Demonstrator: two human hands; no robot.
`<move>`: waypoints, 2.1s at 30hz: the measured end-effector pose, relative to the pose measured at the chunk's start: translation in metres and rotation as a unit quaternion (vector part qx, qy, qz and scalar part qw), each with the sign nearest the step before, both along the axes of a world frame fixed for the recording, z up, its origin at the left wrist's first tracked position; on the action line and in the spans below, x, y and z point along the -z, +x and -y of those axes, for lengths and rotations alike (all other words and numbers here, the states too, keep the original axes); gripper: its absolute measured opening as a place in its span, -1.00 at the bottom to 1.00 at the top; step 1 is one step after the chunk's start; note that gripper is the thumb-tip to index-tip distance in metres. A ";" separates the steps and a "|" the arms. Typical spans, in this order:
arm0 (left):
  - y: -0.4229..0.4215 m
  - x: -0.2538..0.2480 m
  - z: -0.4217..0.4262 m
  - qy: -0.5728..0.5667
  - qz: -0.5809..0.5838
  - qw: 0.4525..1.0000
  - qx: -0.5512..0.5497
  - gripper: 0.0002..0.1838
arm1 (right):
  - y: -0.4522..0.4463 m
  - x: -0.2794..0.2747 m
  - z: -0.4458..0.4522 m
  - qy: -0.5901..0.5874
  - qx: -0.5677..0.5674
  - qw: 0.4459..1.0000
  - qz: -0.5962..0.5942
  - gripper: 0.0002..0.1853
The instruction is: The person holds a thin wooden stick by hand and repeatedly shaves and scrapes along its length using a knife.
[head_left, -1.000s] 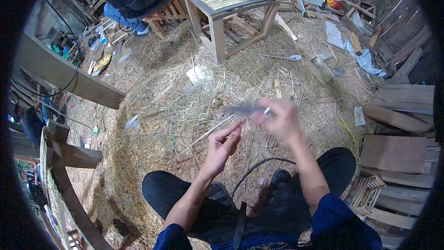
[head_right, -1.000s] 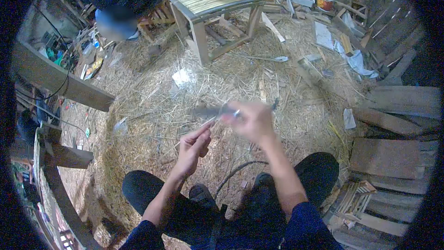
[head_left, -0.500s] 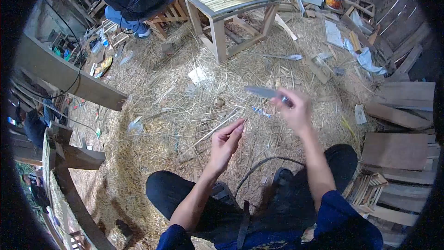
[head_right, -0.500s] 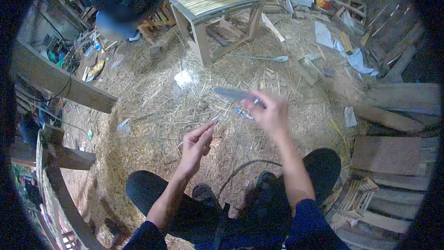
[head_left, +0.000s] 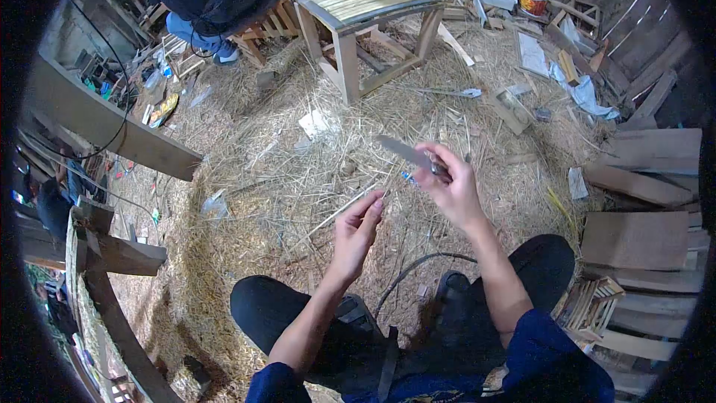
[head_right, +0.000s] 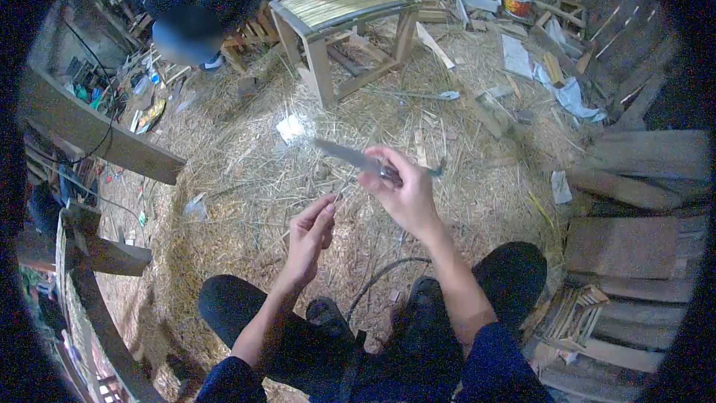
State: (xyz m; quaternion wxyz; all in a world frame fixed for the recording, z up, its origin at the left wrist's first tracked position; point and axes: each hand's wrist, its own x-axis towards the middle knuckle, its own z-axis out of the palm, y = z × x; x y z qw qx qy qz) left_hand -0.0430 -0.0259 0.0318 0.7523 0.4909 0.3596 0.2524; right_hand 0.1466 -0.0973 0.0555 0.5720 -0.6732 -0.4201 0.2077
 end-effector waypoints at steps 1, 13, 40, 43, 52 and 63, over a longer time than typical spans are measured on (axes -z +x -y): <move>0.000 0.001 0.003 0.015 -0.007 1.000 0.006 -0.68 | -0.002 -0.003 -0.001 0.018 -0.006 0.999 -0.050 -0.50; 0.009 -0.007 0.009 -0.007 0.017 0.997 0.079 -0.70 | 0.007 0.012 -0.002 0.024 -0.032 0.988 -0.152 -0.73; -0.001 0.009 -0.005 0.198 0.008 0.980 0.013 -0.81 | -0.014 0.012 -0.003 0.023 -0.090 0.962 0.258 -0.48; -0.005 -0.005 -0.008 0.156 -0.029 0.987 0.032 -0.79 | 0.016 0.024 -0.004 0.001 -0.001 0.983 0.186 -0.50; -0.004 -0.011 -0.004 0.076 -0.002 0.997 0.009 -0.73 | 0.014 0.021 -0.007 -0.077 0.030 0.973 0.216 -0.52; 0.000 0.013 -0.003 0.117 -0.010 0.993 0.008 -0.76 | -0.023 0.019 -0.008 0.026 -0.117 0.964 0.239 -0.50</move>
